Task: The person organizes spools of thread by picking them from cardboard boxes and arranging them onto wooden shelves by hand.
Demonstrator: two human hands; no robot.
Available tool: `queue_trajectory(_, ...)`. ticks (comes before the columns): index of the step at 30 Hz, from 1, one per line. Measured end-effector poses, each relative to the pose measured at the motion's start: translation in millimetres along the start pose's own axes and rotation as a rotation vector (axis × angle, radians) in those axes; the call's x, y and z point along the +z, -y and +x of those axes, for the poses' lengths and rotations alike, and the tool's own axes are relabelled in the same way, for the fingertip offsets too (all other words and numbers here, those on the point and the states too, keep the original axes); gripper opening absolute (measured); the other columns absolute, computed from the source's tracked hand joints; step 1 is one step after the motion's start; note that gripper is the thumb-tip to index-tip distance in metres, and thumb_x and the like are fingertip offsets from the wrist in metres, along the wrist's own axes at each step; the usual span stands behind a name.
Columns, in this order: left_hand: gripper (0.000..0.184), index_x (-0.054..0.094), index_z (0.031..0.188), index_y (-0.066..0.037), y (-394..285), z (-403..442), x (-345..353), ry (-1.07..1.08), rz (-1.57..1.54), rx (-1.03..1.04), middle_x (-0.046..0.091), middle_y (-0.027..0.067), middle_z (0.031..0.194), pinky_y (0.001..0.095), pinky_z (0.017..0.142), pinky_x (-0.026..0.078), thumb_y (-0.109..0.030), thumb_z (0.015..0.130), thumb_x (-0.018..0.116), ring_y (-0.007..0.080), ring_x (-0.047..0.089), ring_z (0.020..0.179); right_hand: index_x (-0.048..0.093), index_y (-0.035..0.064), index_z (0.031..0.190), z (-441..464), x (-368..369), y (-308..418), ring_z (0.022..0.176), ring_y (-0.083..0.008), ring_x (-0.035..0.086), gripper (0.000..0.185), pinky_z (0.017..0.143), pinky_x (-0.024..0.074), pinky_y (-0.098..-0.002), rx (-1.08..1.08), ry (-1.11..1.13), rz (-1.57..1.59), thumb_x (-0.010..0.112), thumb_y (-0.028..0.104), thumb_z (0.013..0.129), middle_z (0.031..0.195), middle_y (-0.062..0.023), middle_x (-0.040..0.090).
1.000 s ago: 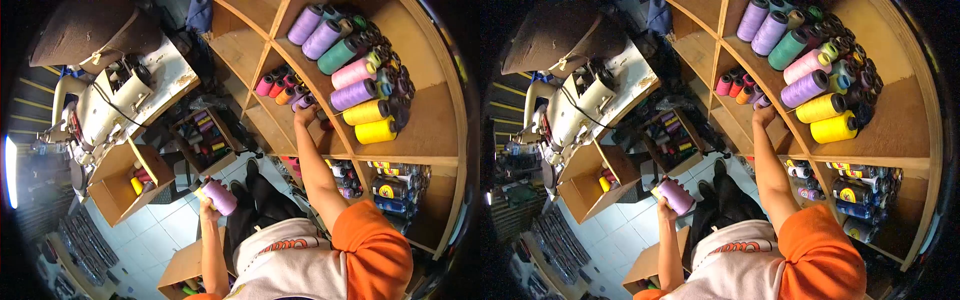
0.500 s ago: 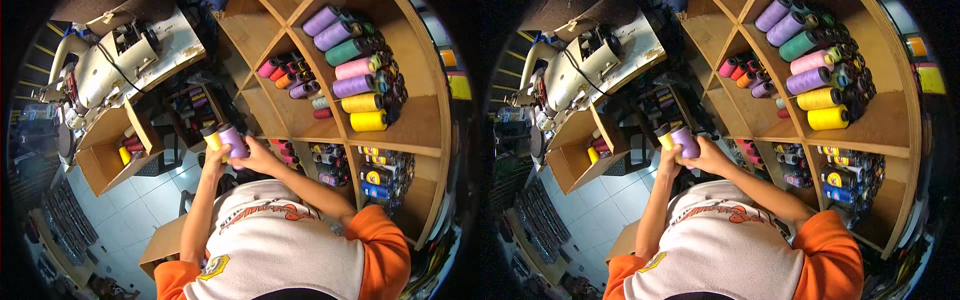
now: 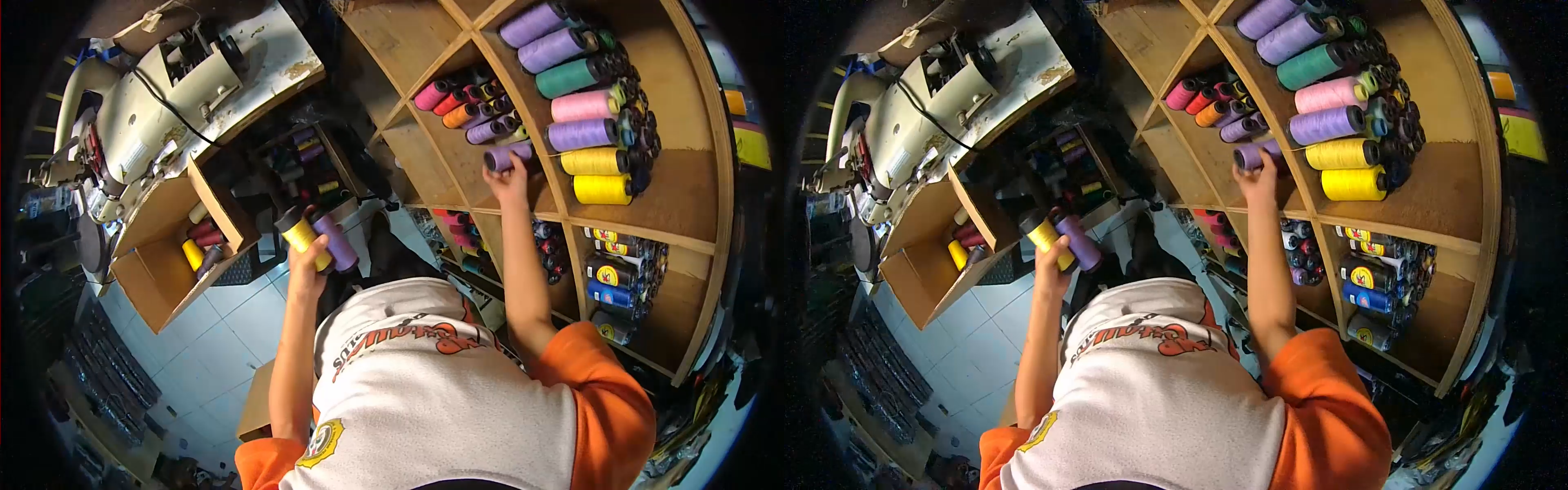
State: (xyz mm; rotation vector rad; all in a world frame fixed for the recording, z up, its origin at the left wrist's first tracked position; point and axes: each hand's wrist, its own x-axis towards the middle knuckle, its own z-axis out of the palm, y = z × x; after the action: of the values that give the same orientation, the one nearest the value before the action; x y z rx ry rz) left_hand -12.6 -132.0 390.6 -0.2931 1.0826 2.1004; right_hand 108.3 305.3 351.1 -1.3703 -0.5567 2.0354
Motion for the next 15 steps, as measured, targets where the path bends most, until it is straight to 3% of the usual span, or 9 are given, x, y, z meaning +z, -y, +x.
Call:
queue_trajectory(1, 0.068, 0.037, 0.134, -0.01, -1, -3, -3, -0.011, -0.01, 0.027, 0.058, 0.0109, 0.111, 0.0367, 0.088, 0.048, -0.011, 0.074, 0.068, 0.0226, 0.058, 0.1, 0.049, 0.0138, 0.114, 21, -7, 0, 0.093, -0.0205, 0.052, 0.046, 0.084, 0.0409, -0.0458, -0.065, 0.019, -0.003, 0.071, 0.029, 0.076, 0.103, -0.0061, 0.054)
queue_trajectory(4, 0.065, 0.037, 0.134, -0.01, -2, -5, -13, -0.03, -0.059, 0.072, 0.057, 0.0115, 0.111, 0.0379, 0.088, 0.048, -0.009, 0.075, 0.067, 0.0236, 0.058, 0.1, 0.046, 0.0169, 0.122, 49, -8, -4, 0.117, -0.0195, 0.038, 0.058, 0.092, 0.0345, -0.045, -0.158, -0.197, -0.191, 0.074, 0.031, 0.073, 0.129, -0.0064, 0.042)
queue_trajectory(5, 0.064, 0.037, 0.133, -0.01, -2, -5, -14, -0.062, -0.065, 0.068, 0.057, 0.0112, 0.109, 0.0378, 0.088, 0.048, -0.009, 0.076, 0.067, 0.0239, 0.058, 0.1, 0.043, 0.0198, 0.128, 56, -11, -6, 0.128, -0.0171, 0.022, 0.071, 0.095, 0.0303, -0.0442, -0.116, -0.173, -0.172, 0.078, 0.036, 0.069, 0.146, -0.0044, 0.021)
queue_trajectory(7, 0.064, 0.038, 0.133, -0.01, -2, -8, -14, -0.109, -0.065, 0.063, 0.057, 0.0109, 0.109, 0.0376, 0.088, 0.047, -0.01, 0.075, 0.067, 0.0241, 0.058, 0.1, 0.042, 0.0213, 0.129, 84, -17, -15, 0.13, -0.0165, 0.021, 0.073, 0.095, 0.0309, -0.0439, -0.121, -0.236, -0.237, 0.079, 0.038, 0.068, 0.149, -0.0044, 0.018)
queue_trajectory(9, 0.065, 0.037, 0.133, -0.01, 1, -12, -17, -0.135, -0.061, 0.064, 0.057, 0.011, 0.109, 0.0375, 0.089, 0.047, -0.011, 0.075, 0.067, 0.0242, 0.058, 0.1, 0.044, 0.0204, 0.128, 122, -35, -29, 0.122, -0.0176, 0.034, 0.069, 0.087, 0.0385, -0.0417, -0.191, -0.332, -0.188, 0.079, 0.034, 0.071, 0.143, -0.0057, 0.032)
queue_trajectory(12, 0.065, 0.036, 0.133, -0.009, 4, -18, -17, -0.134, -0.056, 0.078, 0.057, 0.0114, 0.11, 0.0372, 0.089, 0.047, -0.011, 0.076, 0.067, 0.0245, 0.058, 0.101, 0.047, 0.0153, 0.124, 171, -42, -45, 0.111, -0.0198, 0.046, 0.056, 0.079, 0.046, -0.0445, -0.578, -0.397, -0.581, 0.074, 0.015, 0.074, 0.131, -0.0074, 0.046)
queue_trajectory(14, 0.066, 0.036, 0.134, -0.009, 3, -20, -12, -0.149, -0.059, 0.073, 0.057, 0.0118, 0.111, 0.037, 0.089, 0.047, -0.01, 0.076, 0.066, 0.0247, 0.058, 0.102, 0.051, 0.0116, 0.119, 248, -79, -39, 0.103, -0.0209, 0.051, 0.051, 0.077, 0.0501, -0.0433, -0.675, -0.198, -0.137, 0.07, 0.005, 0.073, 0.123, -0.0067, 0.052)
queue_trajectory(15, 0.065, 0.036, 0.134, -0.01, 6, -22, -14, -0.159, -0.044, 0.069, 0.055, 0.0124, 0.113, 0.0386, 0.088, 0.048, -0.012, 0.076, 0.066, 0.0254, 0.057, 0.102, 0.052, 0.0102, 0.118, 255, -84, -41, 0.105, -0.0214, 0.05, 0.045, 0.08, 0.0484, -0.0457, -0.657, -0.154, 0.069, 0.064, 0.006, 0.075, 0.123, -0.0066, 0.053)
